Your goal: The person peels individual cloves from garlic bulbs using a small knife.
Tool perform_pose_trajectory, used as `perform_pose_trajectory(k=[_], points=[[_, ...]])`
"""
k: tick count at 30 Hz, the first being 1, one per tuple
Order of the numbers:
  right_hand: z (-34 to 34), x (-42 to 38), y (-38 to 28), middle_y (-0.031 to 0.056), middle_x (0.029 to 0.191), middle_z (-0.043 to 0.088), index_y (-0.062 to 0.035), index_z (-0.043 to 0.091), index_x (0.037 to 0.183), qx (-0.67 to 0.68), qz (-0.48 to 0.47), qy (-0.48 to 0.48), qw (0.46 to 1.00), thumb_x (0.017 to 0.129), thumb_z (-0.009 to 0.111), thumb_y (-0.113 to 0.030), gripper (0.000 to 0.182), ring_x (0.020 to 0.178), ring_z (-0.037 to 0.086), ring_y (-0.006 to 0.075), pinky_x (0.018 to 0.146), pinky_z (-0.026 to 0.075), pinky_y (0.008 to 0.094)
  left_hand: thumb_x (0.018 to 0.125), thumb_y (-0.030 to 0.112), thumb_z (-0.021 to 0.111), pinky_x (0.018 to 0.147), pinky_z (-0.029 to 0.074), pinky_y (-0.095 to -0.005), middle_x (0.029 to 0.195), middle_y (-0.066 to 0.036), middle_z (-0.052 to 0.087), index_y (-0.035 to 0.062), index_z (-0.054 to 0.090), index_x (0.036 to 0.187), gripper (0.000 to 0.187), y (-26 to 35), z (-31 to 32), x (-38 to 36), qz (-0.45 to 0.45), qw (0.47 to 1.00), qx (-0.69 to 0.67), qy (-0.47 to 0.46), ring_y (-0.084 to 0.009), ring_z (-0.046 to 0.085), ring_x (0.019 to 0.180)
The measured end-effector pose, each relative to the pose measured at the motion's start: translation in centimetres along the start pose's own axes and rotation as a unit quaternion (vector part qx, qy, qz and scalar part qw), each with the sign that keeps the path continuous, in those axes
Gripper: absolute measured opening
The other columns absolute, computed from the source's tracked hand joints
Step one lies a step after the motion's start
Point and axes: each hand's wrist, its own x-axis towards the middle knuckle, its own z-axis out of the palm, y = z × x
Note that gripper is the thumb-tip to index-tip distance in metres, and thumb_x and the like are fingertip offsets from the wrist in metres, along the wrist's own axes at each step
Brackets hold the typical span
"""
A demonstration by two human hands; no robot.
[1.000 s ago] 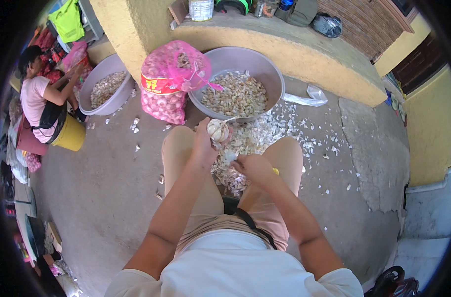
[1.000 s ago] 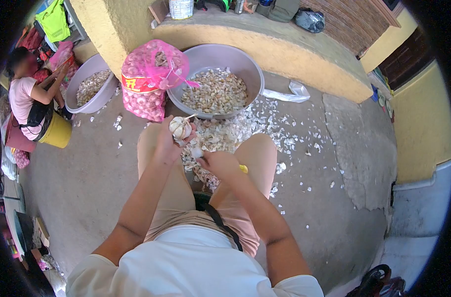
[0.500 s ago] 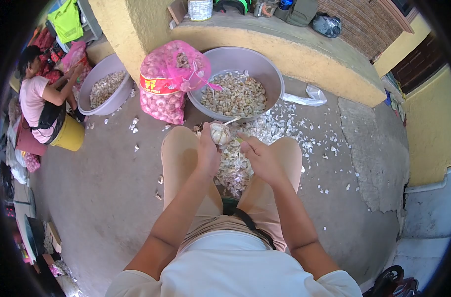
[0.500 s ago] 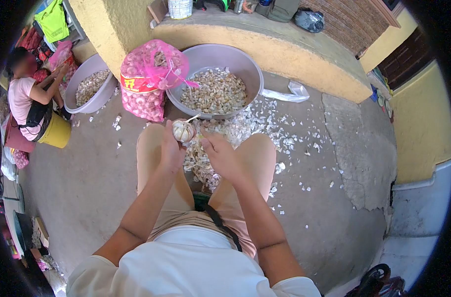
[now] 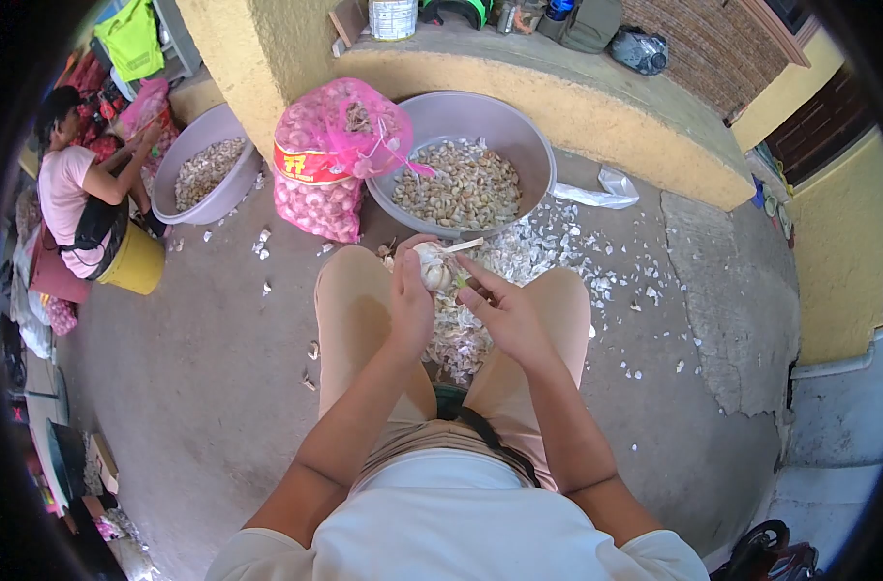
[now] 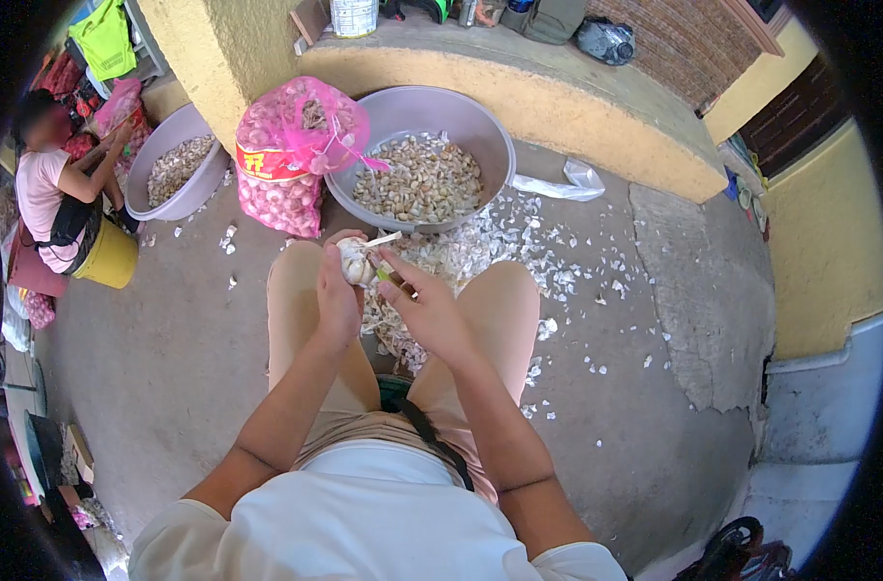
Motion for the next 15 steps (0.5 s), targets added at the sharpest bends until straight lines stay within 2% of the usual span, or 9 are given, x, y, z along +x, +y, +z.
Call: perform_pose_trajectory(k=[2,5,8,11,15], points=[[0.0,0.0,-0.1,0.0079,0.094,0.058,-0.0079,0.046,0.12,-0.003,0.01,0.003,1.0,0.083,0.053,-0.013,0.038,0.077,0.049,0.0122,0.072,0.04,0.0248,0.093,0.031,0.025,0.074,0.043,-0.0265,0.092,-0.006,0.05,0.0031,0.044,0.104,0.036,-0.1,0.0,0.0,0.005,1.0,0.001,-0.003,-0.0127,0.051,0.083],[0.4,0.2,0.7,0.0108,0.099,0.058,-0.007,0.047,0.118,0.044,-0.028,0.021,0.998,0.083,0.052,-0.012,0.036,0.084,0.052,0.0147,0.076,0.04,0.0263,0.093,0.029,0.025,0.073,0.042,-0.0252,0.091,-0.006,0.05,0.0033,0.044,0.104,0.034,0.3,0.3,-0.2,0.006,1.0,-0.002,0.004,-0.0119,0.05,0.082],[0.5,0.2,0.8,0.0127,0.101,0.057,-0.0064,0.048,0.117,0.004,-0.034,0.028,0.999,0.083,0.052,-0.013,0.035,0.088,0.053,0.0165,0.078,0.04,0.0271,0.093,0.026,0.025,0.07,0.041,-0.0237,0.09,-0.007,0.05,0.0036,0.044,0.103,0.032,0.3,0.6,-0.3,0.024,0.999,0.01,0.021,-0.0106,0.049,0.08],[0.8,-0.1,0.4,0.0132,0.098,0.057,-0.0063,0.049,0.117,-0.023,-0.044,0.04,0.998,0.083,0.052,-0.013,0.035,0.086,0.053,0.0173,0.078,0.04,0.0272,0.093,0.026,0.025,0.07,0.041,-0.024,0.091,-0.007,0.05,0.0034,0.044,0.104,0.031,0.3,0.5,-0.4,0.028,0.999,0.016,0.017,-0.0109,0.049,0.08],[1.0,0.1,1.1,0.0116,0.092,0.057,-0.0074,0.049,0.116,0.005,-0.038,0.055,0.998,0.082,0.053,-0.012,0.035,0.083,0.053,0.0174,0.077,0.04,0.0269,0.093,0.024,0.027,0.072,0.041,-0.0243,0.093,-0.007,0.049,0.0032,0.044,0.105,0.029,0.5,0.5,-0.6,0.025,1.0,0.015,0.011,-0.0109,0.049,0.082]])
